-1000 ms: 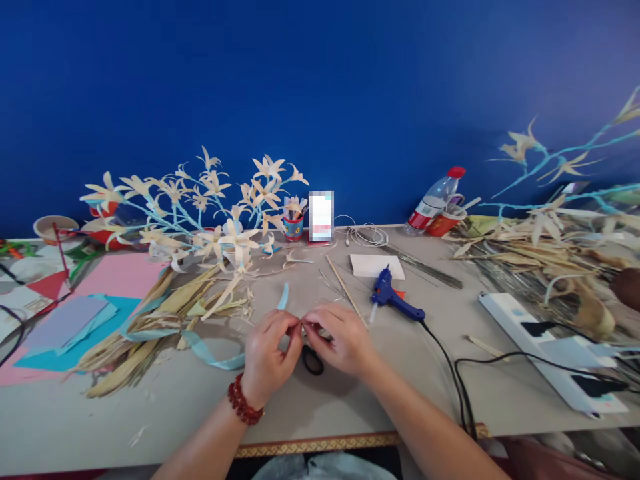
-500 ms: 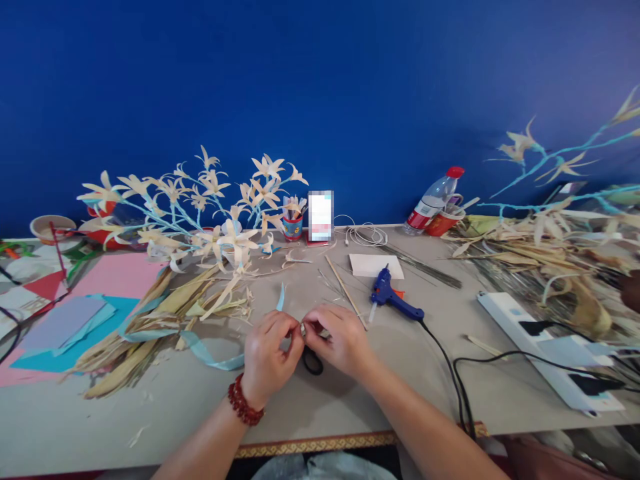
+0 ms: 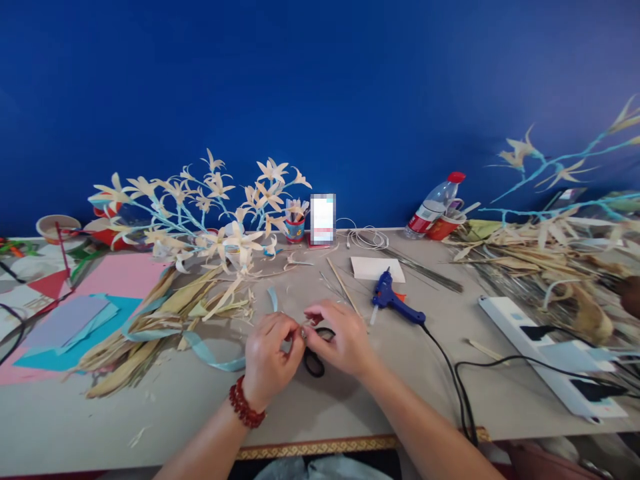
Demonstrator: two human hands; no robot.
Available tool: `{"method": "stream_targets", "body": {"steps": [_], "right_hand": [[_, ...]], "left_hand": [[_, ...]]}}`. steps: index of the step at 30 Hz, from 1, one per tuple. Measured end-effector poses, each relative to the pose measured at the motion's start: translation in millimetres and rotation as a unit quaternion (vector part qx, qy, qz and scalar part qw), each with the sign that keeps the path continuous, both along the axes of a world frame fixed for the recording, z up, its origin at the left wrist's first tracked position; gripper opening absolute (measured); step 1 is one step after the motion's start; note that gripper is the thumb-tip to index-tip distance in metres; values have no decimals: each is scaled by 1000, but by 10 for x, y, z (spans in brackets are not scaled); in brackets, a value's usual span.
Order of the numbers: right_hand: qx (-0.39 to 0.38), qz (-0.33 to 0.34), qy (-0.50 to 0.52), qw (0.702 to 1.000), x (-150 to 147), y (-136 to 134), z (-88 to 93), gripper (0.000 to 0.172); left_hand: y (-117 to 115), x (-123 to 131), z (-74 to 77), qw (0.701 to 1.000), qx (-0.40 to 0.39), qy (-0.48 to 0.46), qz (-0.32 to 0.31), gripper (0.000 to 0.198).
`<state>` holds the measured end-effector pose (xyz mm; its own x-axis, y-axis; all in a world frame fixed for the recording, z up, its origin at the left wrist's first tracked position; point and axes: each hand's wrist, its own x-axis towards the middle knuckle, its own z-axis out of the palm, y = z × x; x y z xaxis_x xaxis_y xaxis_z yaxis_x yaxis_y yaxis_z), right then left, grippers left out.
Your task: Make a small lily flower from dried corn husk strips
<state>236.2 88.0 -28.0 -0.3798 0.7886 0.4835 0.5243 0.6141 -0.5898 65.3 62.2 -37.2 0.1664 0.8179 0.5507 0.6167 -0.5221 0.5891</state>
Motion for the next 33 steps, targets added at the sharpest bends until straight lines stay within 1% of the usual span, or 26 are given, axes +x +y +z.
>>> {"method": "stream_targets", "body": {"steps": [2, 4, 8, 9, 11, 13, 14, 16, 19, 23, 24, 26, 28, 29, 31, 33], "right_hand": [[6, 1, -12, 1000, -38, -6, -16, 4], [15, -5, -6, 1000, -16, 16, -33, 8], [30, -69, 48, 996, 129, 76, -6, 11], [28, -70, 59, 995, 150, 77, 13, 11], [10, -41, 56, 998, 145, 58, 50, 9], [-15, -10, 28, 999, 85, 23, 66, 12], [-22, -5, 13, 1000, 48, 6, 63, 11], [-20, -9, -7, 1000, -6, -8, 39, 3], [2, -21, -12, 1000, 21, 27, -5, 9], [29, -79, 33, 996, 164, 98, 3, 11], [32, -77, 44, 996, 178, 99, 18, 11], [25, -43, 40, 998, 156, 77, 47, 13], [6, -5, 2, 1000, 87, 37, 62, 17], [-4, 0, -20, 1000, 53, 21, 60, 15], [-8, -13, -45, 999, 23, 16, 41, 5], [9, -45, -39, 998, 65, 56, 12, 9]], "left_hand": [[-4, 11, 7, 1000, 2, -1, -2, 14], [0, 16, 7, 1000, 4, 0, -2, 14], [14, 9, -5, 1000, 4, -1, 7, 16], [15, 6, -7, 1000, 1, -2, 11, 16], [12, 5, -7, 1000, -5, -1, 14, 16], [4, 8, -2, 1000, -8, 2, 13, 16], [0, 12, 2, 1000, -9, 3, 14, 16], [-7, 18, 6, 1000, -7, 4, 15, 16], [-8, 19, -2, 1000, -4, 6, 15, 16], [7, 1, -31, 999, 6, -1, 34, 15], [11, -3, -38, 999, 7, -3, 37, 14], [13, -3, -45, 999, 2, 1, 37, 14], [8, 3, -46, 999, -5, 6, 33, 15], [4, 7, -47, 999, -7, 8, 31, 15], [-1, 12, -54, 999, -7, 9, 31, 16], [4, 11, -73, 999, -5, 9, 36, 16]]}}
